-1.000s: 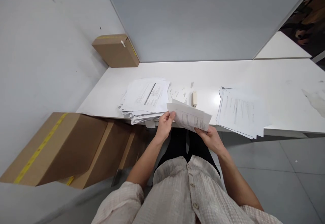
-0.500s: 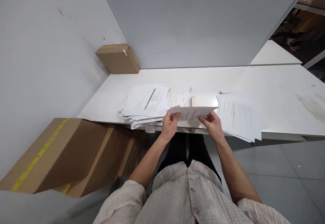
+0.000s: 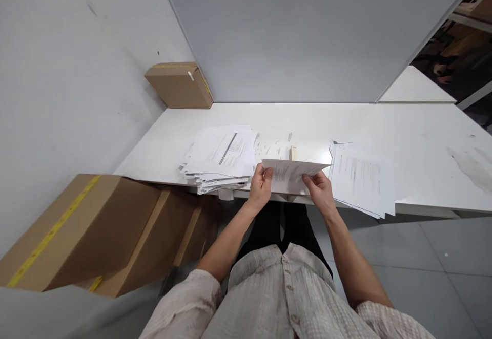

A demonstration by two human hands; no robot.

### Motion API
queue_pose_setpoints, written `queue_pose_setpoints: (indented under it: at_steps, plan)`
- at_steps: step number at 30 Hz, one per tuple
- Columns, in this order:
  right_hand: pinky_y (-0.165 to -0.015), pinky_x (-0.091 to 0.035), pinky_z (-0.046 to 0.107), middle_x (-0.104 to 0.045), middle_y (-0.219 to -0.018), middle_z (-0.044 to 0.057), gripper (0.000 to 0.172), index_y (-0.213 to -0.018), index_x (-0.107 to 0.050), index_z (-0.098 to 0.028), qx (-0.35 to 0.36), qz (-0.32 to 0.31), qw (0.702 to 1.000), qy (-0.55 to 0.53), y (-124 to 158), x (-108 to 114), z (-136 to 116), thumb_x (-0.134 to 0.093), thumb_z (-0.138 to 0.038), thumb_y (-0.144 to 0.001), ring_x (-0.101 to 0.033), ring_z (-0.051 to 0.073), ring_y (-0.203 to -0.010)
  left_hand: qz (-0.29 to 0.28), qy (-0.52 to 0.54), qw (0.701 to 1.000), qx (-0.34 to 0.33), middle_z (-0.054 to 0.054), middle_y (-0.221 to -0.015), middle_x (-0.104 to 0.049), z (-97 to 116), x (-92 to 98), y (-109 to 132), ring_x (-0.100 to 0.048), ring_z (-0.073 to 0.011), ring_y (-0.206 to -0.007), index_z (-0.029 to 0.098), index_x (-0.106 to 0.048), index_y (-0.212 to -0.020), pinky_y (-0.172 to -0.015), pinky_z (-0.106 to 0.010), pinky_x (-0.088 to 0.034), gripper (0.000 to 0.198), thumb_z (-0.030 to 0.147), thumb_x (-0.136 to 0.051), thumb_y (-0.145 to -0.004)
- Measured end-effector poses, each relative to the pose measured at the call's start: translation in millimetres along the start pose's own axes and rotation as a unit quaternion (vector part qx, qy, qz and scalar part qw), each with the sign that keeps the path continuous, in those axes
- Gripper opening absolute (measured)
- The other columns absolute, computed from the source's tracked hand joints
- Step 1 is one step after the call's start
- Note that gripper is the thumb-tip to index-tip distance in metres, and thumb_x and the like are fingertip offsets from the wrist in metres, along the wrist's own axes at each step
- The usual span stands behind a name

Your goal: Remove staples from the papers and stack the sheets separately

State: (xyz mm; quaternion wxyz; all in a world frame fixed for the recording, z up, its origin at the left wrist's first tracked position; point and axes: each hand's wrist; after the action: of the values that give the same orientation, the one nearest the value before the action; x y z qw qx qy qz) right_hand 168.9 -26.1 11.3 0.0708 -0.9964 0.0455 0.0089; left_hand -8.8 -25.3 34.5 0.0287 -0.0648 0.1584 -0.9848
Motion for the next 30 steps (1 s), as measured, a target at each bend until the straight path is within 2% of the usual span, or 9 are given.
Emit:
queue_pose_setpoints:
  at_steps: [5,10,16,23,27,30]
  plan:
    - [-0.089,-0.042,0.041,-0.063,-0.107,0.007,0.033,-0.105,-0.058,-0.023,0.023,0.006,1.0,-0.01,-1.0,-0.8,0.4,-0.058,-0.037,-0.075,-0.057,0.023,-0.101,0.016,0.01,1.0,-0.013,-0.004,-0.088,-0.058,3.7,-1.6,-2.8,-0.054,-0.0146,-0.083,0.018,-0.051,-0.097,-0.078,-0.026,-0.043,0.028,0.042,-0.042,-0.086]
    - [-0.089,-0.042,0.038,-0.063,-0.106,0.006,0.033,-0.104,-0.057,-0.022,0.006,0.001,1.0,0.003,-1.0,-2.3,3.9,-0.057,-0.039,-0.076,-0.056,0.022,-0.102,0.015,0.041,0.999,0.013,-0.005,-0.087,-0.061,1.3,-1.6,-5.0,-0.056,-0.0158,-0.087,0.017,-0.055,-0.095,-0.081,-0.027,-0.043,0.029,0.042,-0.045,-0.085]
    - [-0.089,-0.042,0.037,-0.063,-0.106,0.004,0.027,-0.102,-0.058,-0.023,0.028,0.007,0.999,0.021,-0.7,-0.9,-0.9,-0.054,-0.036,-0.078,-0.057,0.021,-0.101,0.018,0.058,0.998,0.03,-0.003,-0.081,-0.063,2.6,0.0,-7.6,-0.057,-0.0159,-0.083,0.016,-0.061,-0.091,-0.078,-0.027,-0.045,0.03,0.043,-0.05,-0.081]
    - [-0.085,-0.043,0.036,-0.063,-0.103,0.004,0.029,-0.101,-0.058,-0.023,0.001,0.004,1.0,0.025,-1.4,1.6,10.5,-0.053,-0.039,-0.078,-0.057,0.02,-0.098,0.009,0.079,0.995,0.064,-0.002,-0.081,-0.064,-8.2,-3.6,-11.4,-0.058,-0.0159,-0.083,0.016,-0.061,-0.087,-0.078,-0.028,-0.045,0.031,0.045,-0.053,-0.079]
    - [-0.083,-0.044,0.034,-0.064,-0.1,0.004,0.029,-0.1,-0.058,-0.023,0.004,-0.007,1.0,0.03,1.9,5.3,2.4,-0.055,-0.039,-0.077,-0.057,0.02,-0.095,0.019,0.08,0.994,0.068,-0.001,-0.074,-0.062,-3.1,-1.5,-12.1,-0.057,-0.0148,-0.08,0.016,-0.061,-0.081,-0.075,-0.026,-0.046,0.028,0.043,-0.054,-0.078]
    - [-0.081,-0.045,0.034,-0.062,-0.105,0.005,0.034,-0.105,-0.057,-0.023,-0.022,-0.029,0.999,0.039,9.9,9.1,-7.5,-0.057,-0.041,-0.076,-0.057,0.021,-0.095,0.023,0.099,0.99,0.1,0.0,-0.072,-0.061,0.1,-0.9,-8.6,-0.057,-0.0128,-0.073,0.016,-0.06,-0.079,-0.07,-0.025,-0.046,0.028,0.044,-0.056,-0.077]
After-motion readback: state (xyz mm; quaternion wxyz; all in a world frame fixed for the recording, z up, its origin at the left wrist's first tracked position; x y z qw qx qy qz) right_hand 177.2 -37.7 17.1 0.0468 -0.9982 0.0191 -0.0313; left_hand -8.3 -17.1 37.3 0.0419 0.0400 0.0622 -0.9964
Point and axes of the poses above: each hand's wrist, its own y-axis away from the middle knuckle, its own x-axis out of the back of the hand, z = x × y
